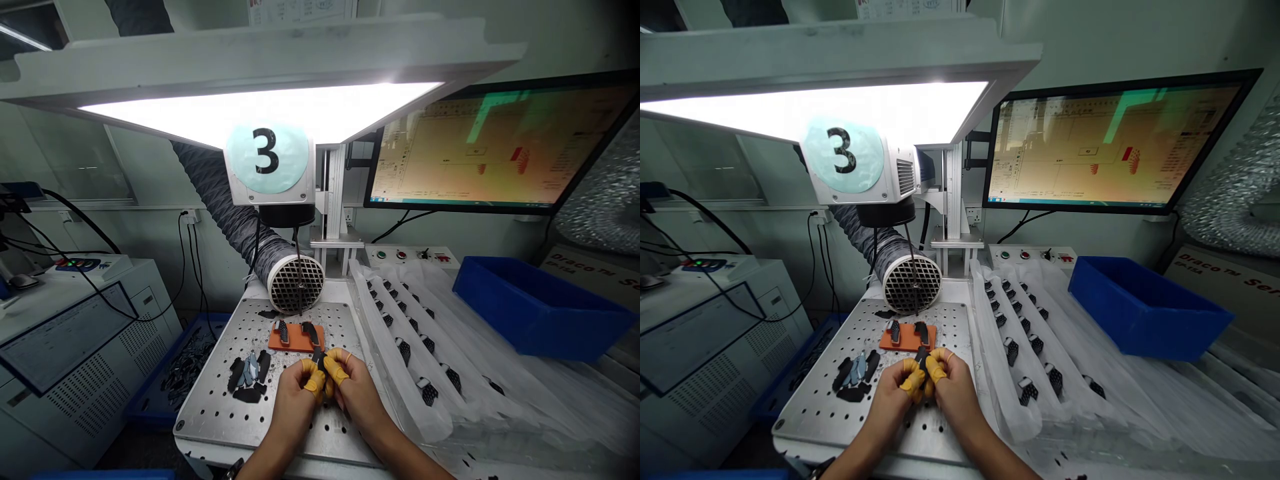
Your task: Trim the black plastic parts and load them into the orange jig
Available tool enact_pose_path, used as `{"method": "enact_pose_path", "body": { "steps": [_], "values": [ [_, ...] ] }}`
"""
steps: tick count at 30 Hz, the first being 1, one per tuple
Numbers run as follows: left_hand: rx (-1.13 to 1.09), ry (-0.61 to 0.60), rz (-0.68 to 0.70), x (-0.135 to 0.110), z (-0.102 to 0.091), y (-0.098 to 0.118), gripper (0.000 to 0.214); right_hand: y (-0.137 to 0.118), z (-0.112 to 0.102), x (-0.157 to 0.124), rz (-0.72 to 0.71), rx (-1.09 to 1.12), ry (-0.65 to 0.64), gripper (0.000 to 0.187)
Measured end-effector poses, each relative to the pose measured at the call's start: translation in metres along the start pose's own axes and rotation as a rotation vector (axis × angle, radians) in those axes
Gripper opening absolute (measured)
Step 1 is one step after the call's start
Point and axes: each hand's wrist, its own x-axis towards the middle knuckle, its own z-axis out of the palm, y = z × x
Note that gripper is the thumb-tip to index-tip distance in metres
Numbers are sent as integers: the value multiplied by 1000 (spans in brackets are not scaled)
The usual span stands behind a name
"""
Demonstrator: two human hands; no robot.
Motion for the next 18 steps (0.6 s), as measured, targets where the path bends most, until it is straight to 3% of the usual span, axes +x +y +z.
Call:
{"method": "enact_pose_path", "body": {
  "steps": [18],
  "values": [
    [-3,21,-9,2,0,0,5,12,-3,6,-28,-5,0,22]
  ]
}}
